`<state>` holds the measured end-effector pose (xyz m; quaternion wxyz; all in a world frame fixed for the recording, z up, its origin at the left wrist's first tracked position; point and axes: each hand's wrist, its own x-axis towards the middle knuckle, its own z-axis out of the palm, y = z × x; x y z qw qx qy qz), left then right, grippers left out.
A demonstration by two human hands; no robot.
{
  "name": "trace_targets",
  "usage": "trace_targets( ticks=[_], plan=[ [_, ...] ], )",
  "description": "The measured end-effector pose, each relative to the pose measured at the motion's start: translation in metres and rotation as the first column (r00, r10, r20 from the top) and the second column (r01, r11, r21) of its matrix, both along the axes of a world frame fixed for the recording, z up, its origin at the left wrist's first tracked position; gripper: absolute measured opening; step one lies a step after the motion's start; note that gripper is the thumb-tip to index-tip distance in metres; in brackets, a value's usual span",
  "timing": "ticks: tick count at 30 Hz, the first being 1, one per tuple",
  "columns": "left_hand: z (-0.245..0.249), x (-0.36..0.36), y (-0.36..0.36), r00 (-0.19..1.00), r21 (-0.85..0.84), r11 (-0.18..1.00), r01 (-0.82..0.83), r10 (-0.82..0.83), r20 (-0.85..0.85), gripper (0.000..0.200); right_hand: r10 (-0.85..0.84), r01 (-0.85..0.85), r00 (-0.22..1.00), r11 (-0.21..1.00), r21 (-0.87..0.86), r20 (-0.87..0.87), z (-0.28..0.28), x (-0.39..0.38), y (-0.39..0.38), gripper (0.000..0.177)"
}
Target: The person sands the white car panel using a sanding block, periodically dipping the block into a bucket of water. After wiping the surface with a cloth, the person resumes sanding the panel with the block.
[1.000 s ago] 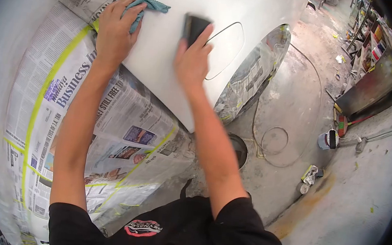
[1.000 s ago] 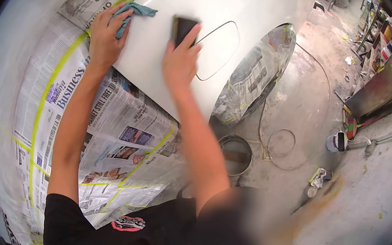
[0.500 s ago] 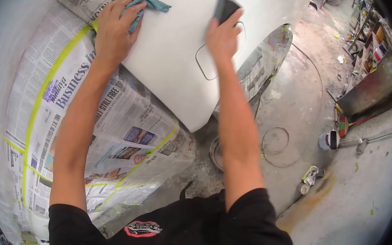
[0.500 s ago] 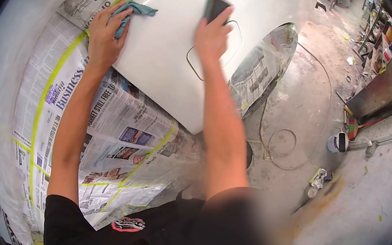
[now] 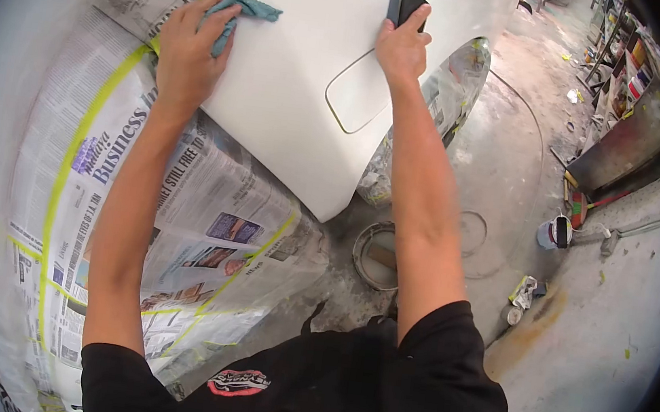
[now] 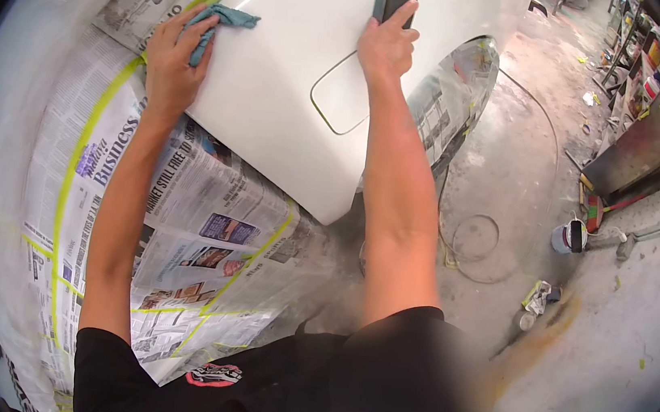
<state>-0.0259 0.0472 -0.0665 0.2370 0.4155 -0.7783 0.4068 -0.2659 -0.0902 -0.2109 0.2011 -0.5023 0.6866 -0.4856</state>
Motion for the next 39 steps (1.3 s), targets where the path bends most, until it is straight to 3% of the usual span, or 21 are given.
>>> trace_targets(
  ticks=[3,7,10,12,13,15,20,22,25,28,31,34,35,37,39],
  plan=[
    [0.001,-0.002,0.0,0.999,-0.007,0.999,-0.034,0.034,0.016,0.038,-0.021,0.024,0.998,0.998,-0.056,0.057,-0.002,0.027,0.028,0.086],
    [-0.001,-0.001,0.0,1.0,-0.006,1.0,-0.018,0.018,0.008,0.037,0.169,-0.131,0.978,0.955,-0.264,0.125,-0.022,0.102,0.132,0.089],
    [0.0,0.0,-0.002,0.999,-0.013,1.0,-0.028,0.028,0.019,0.038,0.084,-0.057,0.989,0.976,-0.21,0.119,-0.003,0.071,0.075,0.089],
    [-0.001,0.002,-0.006,1.0,-0.022,1.0,-0.009,0.009,0.029,0.038,-0.029,0.038,0.993,0.996,-0.08,0.117,0.019,0.043,0.025,0.084],
    [-0.001,0.004,-0.005,0.999,-0.024,1.0,-0.003,0.004,0.035,0.038,0.02,-0.018,0.977,1.0,-0.009,0.212,0.037,0.032,0.027,0.084],
    [-0.001,0.001,-0.001,0.999,-0.026,1.0,-0.012,0.013,0.035,0.037,-0.009,0.018,0.967,0.999,-0.031,0.256,0.029,0.046,0.035,0.085],
    [0.0,0.001,-0.003,0.999,-0.037,0.999,-0.001,0.003,0.047,0.035,0.181,-0.106,0.961,0.938,-0.331,0.207,-0.031,0.133,0.165,0.089],
    [0.0,0.005,-0.008,0.999,-0.035,0.999,0.015,-0.013,0.052,0.034,0.249,-0.181,0.958,0.906,-0.382,0.139,-0.045,0.13,0.169,0.091],
    [-0.001,0.004,-0.006,0.999,-0.03,1.0,0.001,0.001,0.052,0.034,0.194,-0.14,0.972,0.935,-0.327,0.137,-0.021,0.096,0.12,0.096],
    [-0.001,0.002,-0.004,0.998,-0.037,0.999,0.002,0.0,0.057,0.033,0.132,-0.072,0.962,0.967,-0.245,0.238,-0.013,0.099,0.118,0.098],
    [-0.001,0.003,-0.006,0.998,-0.04,0.999,-0.004,0.007,0.065,0.033,0.177,-0.092,0.965,0.92,-0.382,0.194,-0.05,0.136,0.17,0.098],
    [-0.001,0.009,-0.01,0.996,-0.049,0.999,0.021,-0.017,0.083,0.038,0.155,-0.085,0.982,0.878,-0.471,0.112,-0.064,0.129,0.162,0.096],
    [-0.001,0.008,-0.011,0.996,-0.043,0.999,0.025,-0.021,0.086,0.038,0.198,-0.124,0.966,0.922,-0.367,0.168,-0.052,0.112,0.141,0.094],
    [-0.001,0.009,-0.01,0.996,-0.037,0.999,0.021,-0.018,0.082,0.038,0.085,-0.034,0.982,0.957,-0.287,0.167,-0.024,0.073,0.088,0.091],
    [-0.002,0.009,-0.013,0.996,-0.026,0.998,0.05,-0.048,0.074,0.038,0.084,-0.054,0.974,0.988,-0.143,0.212,-0.001,0.056,0.07,0.088]
  ],
)
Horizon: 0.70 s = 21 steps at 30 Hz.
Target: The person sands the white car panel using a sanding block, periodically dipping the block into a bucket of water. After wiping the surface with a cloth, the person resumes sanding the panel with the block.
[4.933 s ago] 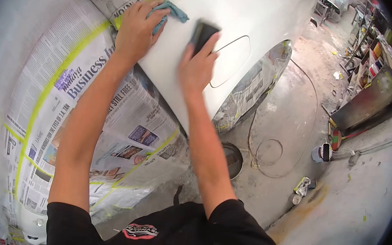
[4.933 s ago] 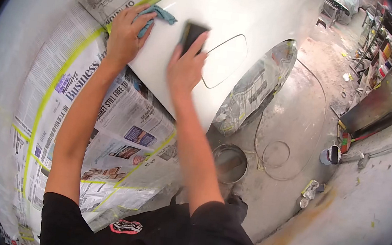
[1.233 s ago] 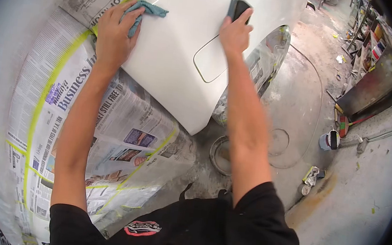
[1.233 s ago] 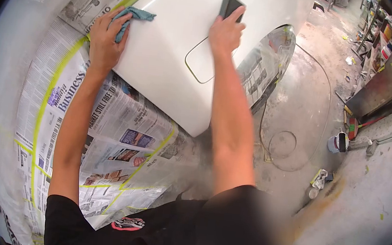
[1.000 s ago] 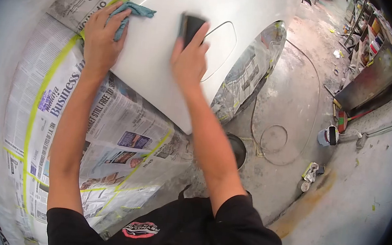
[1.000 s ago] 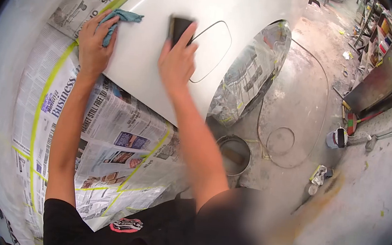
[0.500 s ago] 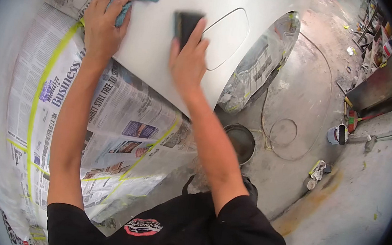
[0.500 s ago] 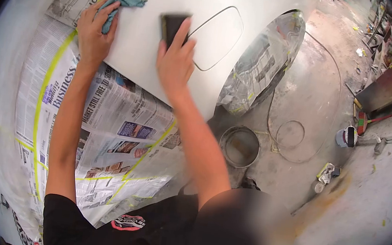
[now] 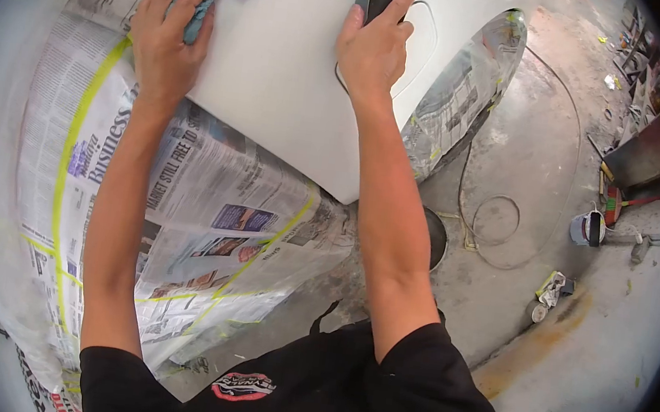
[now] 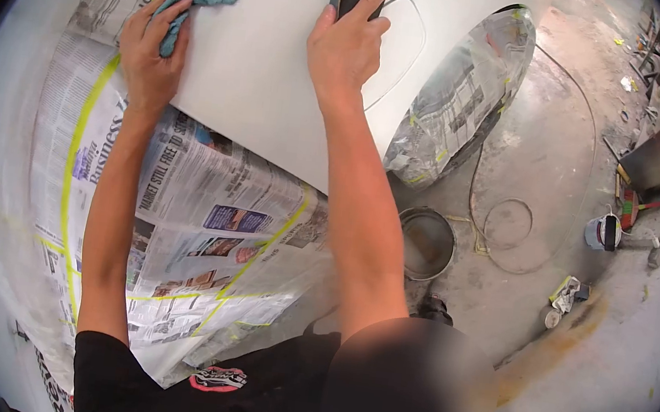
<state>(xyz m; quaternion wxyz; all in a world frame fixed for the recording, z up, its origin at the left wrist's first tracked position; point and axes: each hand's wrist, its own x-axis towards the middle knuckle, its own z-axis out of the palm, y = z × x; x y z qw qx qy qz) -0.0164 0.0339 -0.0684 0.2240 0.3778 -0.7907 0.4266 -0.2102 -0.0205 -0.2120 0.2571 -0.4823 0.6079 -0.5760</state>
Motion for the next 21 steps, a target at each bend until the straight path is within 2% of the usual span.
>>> trace_targets(
  ticks=[2,4,7,8,10,12,14,16,18,21],
  plan=[
    [0.003,-0.003,0.006,1.0,0.007,1.0,-0.031,0.031,-0.004,0.035,-0.039,0.044,0.998,0.995,-0.089,0.054,-0.008,0.027,0.023,0.09],
    [0.003,-0.011,0.011,0.996,0.019,0.995,-0.094,0.094,-0.005,0.031,0.032,-0.023,0.998,0.987,-0.16,0.052,-0.025,0.068,0.081,0.092],
    [0.003,-0.013,0.011,0.995,0.021,0.995,-0.099,0.099,0.011,0.031,-0.013,0.007,1.0,0.957,-0.291,-0.018,-0.046,0.074,0.092,0.093],
    [0.003,-0.012,0.011,0.996,0.016,0.996,-0.086,0.086,0.015,0.033,0.055,-0.052,0.998,0.982,-0.179,0.012,-0.037,0.057,0.069,0.093],
    [0.002,-0.008,0.007,0.998,0.009,0.998,-0.062,0.062,0.021,0.036,-0.043,0.041,0.999,0.993,-0.11,-0.014,-0.012,0.009,0.006,0.09],
    [0.002,-0.008,0.003,0.998,0.018,0.998,-0.057,0.057,0.018,0.037,-0.042,0.041,0.999,0.999,-0.023,-0.01,0.006,-0.02,-0.032,0.085],
    [0.002,-0.009,0.012,0.996,0.037,0.995,-0.092,0.091,0.018,0.035,-0.102,0.103,0.994,0.994,-0.029,0.025,0.01,-0.005,-0.021,0.089],
    [0.003,-0.015,0.012,0.992,0.042,0.991,-0.125,0.124,0.025,0.031,-0.063,0.068,0.996,0.993,-0.094,0.056,-0.003,0.038,0.029,0.094],
    [0.003,-0.016,0.015,0.992,0.056,0.99,-0.129,0.128,0.02,0.031,-0.037,0.037,0.999,0.972,-0.234,0.002,-0.034,0.072,0.078,0.098],
    [0.003,-0.017,0.012,0.993,0.051,0.991,-0.12,0.12,0.012,0.032,0.018,-0.03,0.996,0.991,-0.131,-0.091,-0.027,0.035,0.043,0.099]
  ],
)
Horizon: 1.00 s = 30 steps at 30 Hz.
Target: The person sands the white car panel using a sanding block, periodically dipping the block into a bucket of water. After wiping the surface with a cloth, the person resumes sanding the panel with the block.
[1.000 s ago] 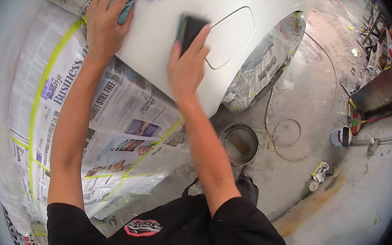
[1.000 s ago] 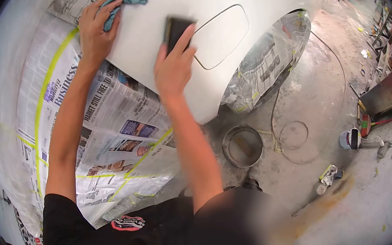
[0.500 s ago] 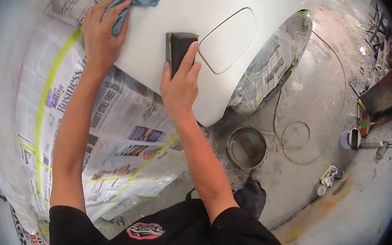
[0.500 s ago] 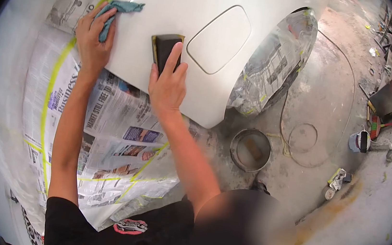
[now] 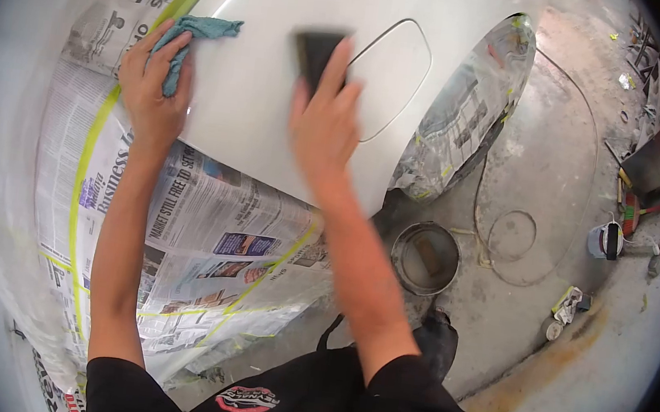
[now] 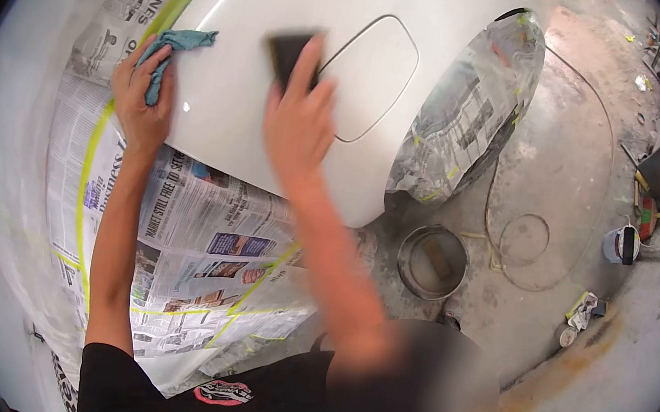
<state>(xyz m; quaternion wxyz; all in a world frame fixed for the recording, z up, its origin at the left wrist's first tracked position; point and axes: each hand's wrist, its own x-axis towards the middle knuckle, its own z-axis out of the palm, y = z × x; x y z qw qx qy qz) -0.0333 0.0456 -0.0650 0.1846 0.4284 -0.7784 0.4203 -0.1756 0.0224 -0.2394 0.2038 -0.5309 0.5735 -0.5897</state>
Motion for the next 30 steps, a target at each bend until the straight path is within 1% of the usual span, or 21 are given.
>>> trace_targets(
  ticks=[1,2,4,6,7,8,9,11,12,13,15,18,20,21,22,25,26,27,28,29,30],
  plan=[
    [-0.002,0.001,0.0,1.0,0.001,1.0,-0.001,0.001,-0.003,0.032,-0.037,0.037,0.999,0.999,0.01,0.007,0.009,-0.025,-0.033,0.095],
    [-0.002,0.0,-0.002,1.0,0.0,1.0,0.002,-0.002,-0.002,0.032,-0.035,0.034,0.999,0.998,0.046,0.012,0.022,-0.049,-0.06,0.093],
    [-0.001,0.0,0.0,1.0,-0.001,1.0,0.002,-0.002,0.001,0.031,-0.045,0.04,0.998,0.995,0.088,0.052,0.029,-0.055,-0.073,0.091],
    [-0.001,0.001,0.003,1.0,0.01,1.0,-0.016,0.016,0.005,0.031,-0.073,0.062,0.991,0.993,0.096,0.115,0.03,-0.041,-0.061,0.09],
    [0.0,-0.001,0.0,1.0,0.007,1.0,-0.013,0.013,0.007,0.031,-0.047,0.046,0.991,0.999,0.015,0.128,0.021,-0.016,-0.034,0.089],
    [0.0,-0.001,-0.001,1.0,0.005,1.0,-0.022,0.022,0.014,0.031,0.002,-0.001,0.996,1.0,-0.01,0.093,0.014,0.01,-0.001,0.092],
    [0.0,0.0,0.001,0.999,0.007,0.999,-0.035,0.035,0.022,0.031,-0.003,0.007,0.998,0.997,-0.071,0.068,0.003,0.027,0.029,0.093],
    [0.001,-0.002,0.0,0.999,0.006,0.999,-0.035,0.035,0.02,0.032,0.103,-0.103,0.994,0.995,-0.003,0.044,0.001,0.019,0.036,0.093],
    [0.001,-0.002,0.0,1.0,0.008,1.0,-0.028,0.028,0.008,0.032,0.069,-0.069,0.997,0.998,0.003,0.046,-0.002,0.012,0.019,0.092],
    [-0.001,-0.001,0.001,1.0,0.014,1.0,-0.024,0.024,-0.006,0.032,0.037,-0.038,0.998,0.999,0.013,0.046,0.008,-0.009,-0.011,0.091],
    [-0.002,0.0,-0.001,1.0,0.009,1.0,-0.008,0.008,-0.004,0.034,-0.061,0.055,0.995,0.995,0.087,0.073,0.024,-0.053,-0.074,0.097],
    [-0.002,0.004,0.001,1.0,0.016,1.0,-0.007,0.007,0.003,0.036,-0.113,0.1,0.989,0.986,0.131,0.098,0.038,-0.051,-0.081,0.095],
    [0.0,0.001,-0.001,1.0,0.005,1.0,-0.012,0.012,0.008,0.035,-0.053,0.049,0.987,0.998,0.031,0.151,0.026,-0.009,-0.03,0.088],
    [0.0,0.001,0.0,1.0,0.008,1.0,-0.028,0.028,0.015,0.034,-0.006,0.005,0.993,1.0,0.007,0.116,0.019,0.012,0.003,0.09],
    [0.0,0.0,0.001,0.999,0.012,0.999,-0.043,0.042,0.022,0.033,0.038,-0.031,0.992,0.998,-0.059,0.123,0.018,0.016,0.026,0.093],
    [0.001,-0.003,0.002,0.999,0.018,0.999,-0.033,0.033,0.018,0.033,0.06,-0.063,0.995,0.997,0.038,0.082,0.014,0.002,-0.003,0.093],
    [-0.001,-0.003,0.002,1.0,0.021,0.999,-0.029,0.029,0.011,0.033,-0.003,-0.005,0.993,0.998,0.07,0.117,0.025,-0.019,-0.033,0.09],
    [0.0,-0.003,0.001,1.0,0.021,0.999,-0.026,0.026,0.004,0.033,-0.088,0.083,0.99,0.995,0.049,0.108,0.033,-0.038,-0.063,0.085],
    [0.0,-0.002,0.001,1.0,0.02,0.999,-0.025,0.025,-0.002,0.033,-0.084,0.076,0.99,0.994,0.08,0.112,0.041,-0.052,-0.081,0.082],
    [-0.001,0.0,0.003,1.0,0.025,0.999,-0.027,0.027,-0.001,0.034,-0.034,0.01,0.989,0.986,0.165,0.142,0.053,-0.061,-0.085,0.083],
    [-0.001,0.0,0.003,1.0,0.027,0.999,-0.031,0.031,-0.003,0.034,-0.093,0.079,0.988,0.991,0.109,0.127,0.048,-0.047,-0.078,0.085]
  ],
)
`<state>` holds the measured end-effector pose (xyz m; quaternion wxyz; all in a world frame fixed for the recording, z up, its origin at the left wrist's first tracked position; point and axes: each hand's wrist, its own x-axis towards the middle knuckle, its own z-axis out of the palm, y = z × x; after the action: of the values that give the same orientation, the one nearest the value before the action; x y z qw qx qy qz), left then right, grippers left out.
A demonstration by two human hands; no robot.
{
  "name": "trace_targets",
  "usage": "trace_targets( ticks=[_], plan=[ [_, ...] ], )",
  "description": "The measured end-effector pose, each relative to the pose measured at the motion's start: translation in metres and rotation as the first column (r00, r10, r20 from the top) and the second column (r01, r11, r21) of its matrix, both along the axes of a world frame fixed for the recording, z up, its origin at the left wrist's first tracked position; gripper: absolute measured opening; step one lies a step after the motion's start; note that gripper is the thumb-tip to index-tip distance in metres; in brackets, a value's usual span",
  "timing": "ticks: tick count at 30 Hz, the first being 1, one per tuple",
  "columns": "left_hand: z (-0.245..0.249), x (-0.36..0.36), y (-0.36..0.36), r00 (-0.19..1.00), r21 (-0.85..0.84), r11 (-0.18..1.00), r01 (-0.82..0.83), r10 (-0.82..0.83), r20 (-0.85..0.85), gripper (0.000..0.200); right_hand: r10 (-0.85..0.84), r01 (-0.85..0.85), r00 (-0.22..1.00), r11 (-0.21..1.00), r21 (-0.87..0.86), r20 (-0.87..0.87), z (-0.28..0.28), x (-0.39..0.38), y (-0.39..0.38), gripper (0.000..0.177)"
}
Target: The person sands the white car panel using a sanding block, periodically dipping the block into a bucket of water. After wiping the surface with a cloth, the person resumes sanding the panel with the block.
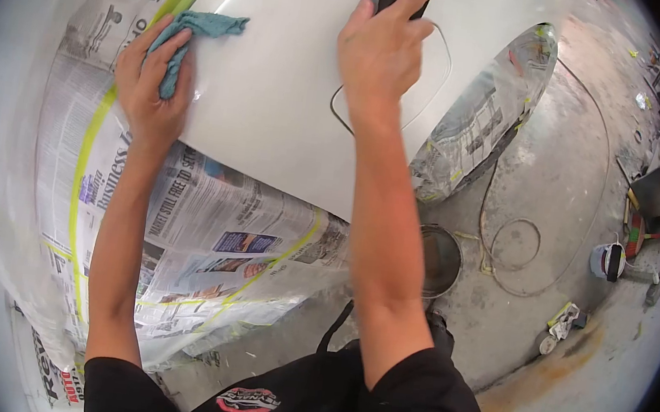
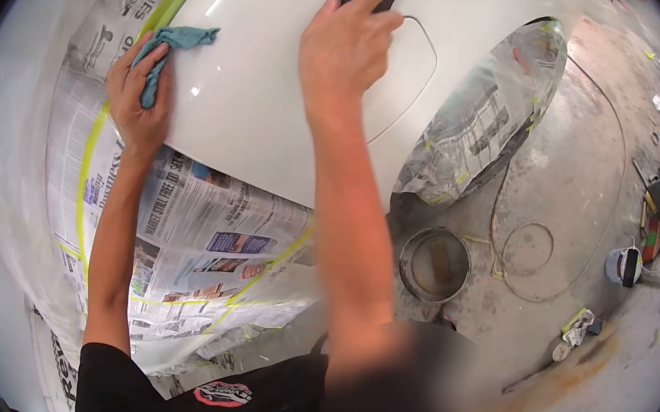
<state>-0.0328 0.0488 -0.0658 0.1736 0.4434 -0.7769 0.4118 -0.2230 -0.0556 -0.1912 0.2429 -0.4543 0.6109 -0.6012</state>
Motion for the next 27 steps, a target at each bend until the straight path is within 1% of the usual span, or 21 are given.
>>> trace_targets(
  ticks=[1,3,6,7,9,10,11,13,15,17,18,19,21,23,24,27],
  plan=[
    [0.001,-0.001,-0.001,1.0,-0.004,1.0,0.007,-0.007,-0.003,0.034,-0.077,0.076,0.997,0.995,-0.062,-0.017,-0.007,0.019,0.009,0.086],
    [0.003,-0.003,-0.003,1.0,-0.012,1.0,0.007,-0.007,0.012,0.034,0.044,-0.048,0.998,0.995,-0.083,-0.043,-0.012,0.055,0.072,0.088],
    [0.003,-0.004,0.0,1.0,-0.022,1.0,0.001,-0.001,0.024,0.034,0.261,-0.261,0.964,0.965,0.008,-0.059,-0.028,0.066,0.105,0.089],
    [0.002,-0.004,-0.001,1.0,-0.024,1.0,0.001,0.0,0.026,0.034,0.19,-0.19,0.98,0.982,-0.007,-0.052,-0.022,0.054,0.088,0.089],
    [0.0,-0.003,-0.001,1.0,-0.015,1.0,0.01,-0.01,0.01,0.034,0.028,-0.029,0.999,0.999,-0.028,-0.038,-0.01,0.016,0.027,0.09],
    [0.001,-0.003,-0.002,1.0,-0.014,1.0,0.014,-0.014,0.005,0.033,0.013,-0.013,1.0,1.0,0.017,-0.028,-0.007,0.001,0.001,0.088],
    [0.001,-0.002,-0.003,1.0,-0.014,1.0,0.019,-0.019,0.004,0.033,0.043,-0.042,0.999,0.997,0.061,-0.018,0.0,-0.014,-0.011,0.086],
    [0.001,-0.005,-0.001,1.0,-0.013,1.0,0.021,-0.021,-0.007,0.033,-0.042,0.042,0.999,0.998,0.039,-0.012,-0.002,0.007,0.0,0.088],
    [0.003,-0.003,-0.004,0.999,-0.018,0.999,0.037,-0.038,-0.002,0.037,-0.009,0.008,0.999,0.999,-0.033,-0.048,-0.001,0.048,0.059,0.09],
    [0.002,-0.001,-0.001,0.999,-0.019,0.999,0.033,-0.033,0.01,0.039,0.161,-0.163,0.984,0.986,-0.018,-0.079,-0.021,0.062,0.097,0.089],
    [0.002,-0.001,-0.002,0.999,-0.028,0.999,0.031,-0.031,0.018,0.039,0.239,-0.241,0.966,0.97,-0.01,-0.093,-0.025,0.064,0.102,0.089],
    [0.002,-0.001,-0.003,0.999,-0.033,0.999,0.028,-0.027,0.024,0.039,0.188,-0.189,0.979,0.982,-0.007,-0.079,-0.023,0.054,0.086,0.088],
    [0.0,0.0,-0.001,0.999,-0.026,0.999,0.039,-0.039,0.004,0.038,0.091,-0.091,0.994,0.996,0.005,-0.056,-0.017,0.011,0.026,0.088],
    [0.001,0.0,-0.006,0.999,-0.029,0.998,0.05,-0.051,-0.008,0.038,0.064,-0.064,0.998,0.995,0.078,0.001,-0.006,-0.021,-0.014,0.089],
    [0.001,0.0,-0.004,0.999,-0.025,0.999,0.045,-0.046,-0.013,0.037,0.028,-0.029,1.0,0.996,0.088,0.011,-0.002,-0.019,-0.015,0.089],
    [0.003,-0.005,-0.005,0.999,-0.033,0.999,0.04,-0.041,-0.017,0.037,0.002,-0.002,1.0,1.0,0.005,-0.001,-0.006,0.03,0.038,0.089]
  ],
)
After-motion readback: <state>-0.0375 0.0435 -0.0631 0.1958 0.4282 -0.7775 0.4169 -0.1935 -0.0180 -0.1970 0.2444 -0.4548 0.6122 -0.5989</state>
